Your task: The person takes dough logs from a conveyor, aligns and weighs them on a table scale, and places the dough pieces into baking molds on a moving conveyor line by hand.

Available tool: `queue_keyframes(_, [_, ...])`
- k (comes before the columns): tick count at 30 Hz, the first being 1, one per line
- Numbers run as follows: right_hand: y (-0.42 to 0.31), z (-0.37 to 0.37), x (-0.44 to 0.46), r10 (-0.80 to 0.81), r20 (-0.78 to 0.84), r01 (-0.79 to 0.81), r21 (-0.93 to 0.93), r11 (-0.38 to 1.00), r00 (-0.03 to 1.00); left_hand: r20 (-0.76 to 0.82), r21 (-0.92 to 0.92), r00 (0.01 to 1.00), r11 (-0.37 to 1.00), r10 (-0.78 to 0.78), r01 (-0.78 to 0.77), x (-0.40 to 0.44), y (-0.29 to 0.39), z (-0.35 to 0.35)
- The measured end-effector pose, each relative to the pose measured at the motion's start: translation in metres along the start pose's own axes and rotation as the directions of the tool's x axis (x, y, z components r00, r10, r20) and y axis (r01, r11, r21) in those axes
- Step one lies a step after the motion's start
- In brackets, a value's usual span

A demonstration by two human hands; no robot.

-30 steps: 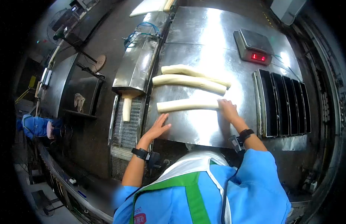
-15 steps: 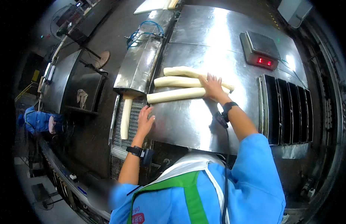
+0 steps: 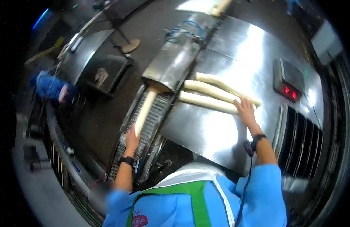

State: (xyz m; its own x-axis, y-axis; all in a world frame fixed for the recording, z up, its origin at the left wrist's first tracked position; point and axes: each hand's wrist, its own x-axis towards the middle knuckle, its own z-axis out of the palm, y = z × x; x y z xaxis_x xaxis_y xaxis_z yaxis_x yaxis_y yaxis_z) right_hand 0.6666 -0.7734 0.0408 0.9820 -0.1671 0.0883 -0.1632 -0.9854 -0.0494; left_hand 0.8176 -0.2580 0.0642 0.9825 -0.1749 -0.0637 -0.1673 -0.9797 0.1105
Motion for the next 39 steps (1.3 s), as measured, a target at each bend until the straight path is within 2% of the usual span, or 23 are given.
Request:
queue_keyframes(2, [-0.023,-0.007,-0.014,0.048,-0.015,-0.048,-0.002,0.999,0.999,0.104,-0.078,0.994,0.996,-0.029,0.037,-0.010,-0.016,-0.009])
queue_keyframes(5, [-0.033,0.001,-0.035,0.038,-0.022,-0.038,0.010,0.999,0.999,0.293,-0.527,0.956,0.834,0.001,0.161,-0.029,-0.026,-0.016])
queue_keyframes(8, [-0.048,-0.004,-0.052,0.082,0.046,-0.083,0.011,0.997,0.996,0.320,-0.818,0.912,0.561,0.257,0.129,-0.049,-0.012,-0.007])
queue_keyframes(9, [-0.055,-0.010,-0.053,0.122,0.113,-0.122,-0.007,0.993,0.986,0.392,-0.827,0.879,0.522,0.271,0.208,-0.054,0.002,0.000])
queue_keyframes(10, [-0.058,-0.011,-0.059,0.131,0.127,-0.134,0.019,0.991,0.983,0.377,-0.896,0.834,0.388,0.403,0.218,-0.062,0.025,-0.008])
queue_keyframes(11, [-0.054,-0.004,-0.063,0.118,0.108,-0.120,0.017,0.993,0.987,0.469,-0.846,0.773,0.468,0.428,0.254,-0.073,0.053,-0.024])
queue_keyframes(12, [-0.051,0.000,-0.065,0.105,0.116,-0.108,0.016,0.994,0.988,0.331,-0.908,0.753,0.410,0.569,0.089,-0.082,0.077,-0.018])
queue_keyframes(13, [-0.047,0.004,-0.069,0.092,0.117,-0.096,0.025,0.995,0.989,0.318,-0.814,0.673,0.557,0.668,-0.167,-0.089,0.103,-0.026])
queue_keyframes(14, [-0.045,0.007,-0.070,0.079,0.117,-0.084,0.034,0.996,0.990,0.277,-0.884,0.521,0.427,0.807,-0.191,-0.092,0.121,-0.009])
queue_keyframes(15, [-0.045,0.005,-0.072,0.092,0.154,-0.102,0.055,0.993,0.984,0.279,-0.926,0.496,0.368,0.822,-0.088,-0.108,0.133,-0.022])
queue_keyframes(16, [-0.046,0.002,-0.077,0.110,0.193,-0.127,0.075,0.989,0.975,0.267,-0.904,0.448,0.382,0.854,-0.189,-0.118,0.139,-0.037])
queue_keyframes(18, [-0.043,0.009,-0.083,0.100,0.176,-0.128,0.155,0.980,0.979,0.166,-0.835,0.457,0.371,0.874,-0.406,-0.111,0.141,-0.006])
queue_keyframes(19, [-0.045,0.013,-0.086,0.075,0.195,-0.104,0.140,0.985,0.978,0.180,-0.804,0.553,0.445,0.813,-0.394,-0.109,0.133,-0.001])
queue_keyframes(20, [-0.048,0.018,-0.092,0.058,0.218,-0.087,0.126,0.988,0.974,0.171,-0.805,0.563,0.445,0.808,-0.393,-0.105,0.123,0.008])
queue_keyframes(22, [-0.080,0.002,-0.108,-0.027,0.239,-0.020,0.193,0.981,0.971,0.341,-0.671,0.600,0.634,0.724,-0.384,-0.097,0.107,0.027])
queue_keyframes(23, [-0.111,-0.023,-0.113,-0.025,0.256,-0.011,0.138,0.990,0.966,0.333,-0.673,0.610,0.634,0.719,-0.380,-0.100,0.098,0.022])
queue_keyframes(25, [-0.123,-0.014,-0.124,-0.056,0.163,0.035,0.128,0.991,0.985,0.456,-0.592,0.700,0.774,0.550,-0.222,-0.107,0.079,0.008])
queue_keyframes(31, [-0.147,-0.009,-0.152,0.055,0.047,-0.055,-0.003,0.998,0.997,0.367,-0.592,0.745,0.757,0.557,-0.274,-0.119,0.062,0.067])
queue_keyframes(33, [-0.145,0.002,-0.110,-0.021,0.059,0.021,0.005,1.000,0.998,0.371,-0.562,0.767,0.784,0.524,-0.263,-0.112,0.062,0.058])
queue_keyframes(34, [-0.141,0.019,-0.076,-0.147,-0.031,0.148,0.044,0.988,0.989,0.398,-0.533,0.801,0.824,0.447,-0.195,-0.103,0.059,0.052])
queue_keyframes(35, [-0.142,0.020,-0.064,-0.158,-0.015,0.159,0.102,0.982,0.987,0.358,-0.550,0.807,0.804,0.470,-0.224,-0.098,0.060,0.055])
queue_keyframes(37, [-0.120,0.061,-0.027,-0.200,-0.071,0.200,-0.018,0.980,0.977,0.251,-0.586,0.825,0.758,0.506,-0.287,-0.076,0.060,0.060])
queue_keyframes(39, [-0.116,0.051,-0.009,-0.271,-0.155,0.280,0.039,0.959,0.950,0.229,-0.512,0.851,0.802,0.473,-0.308,-0.058,0.064,0.055])
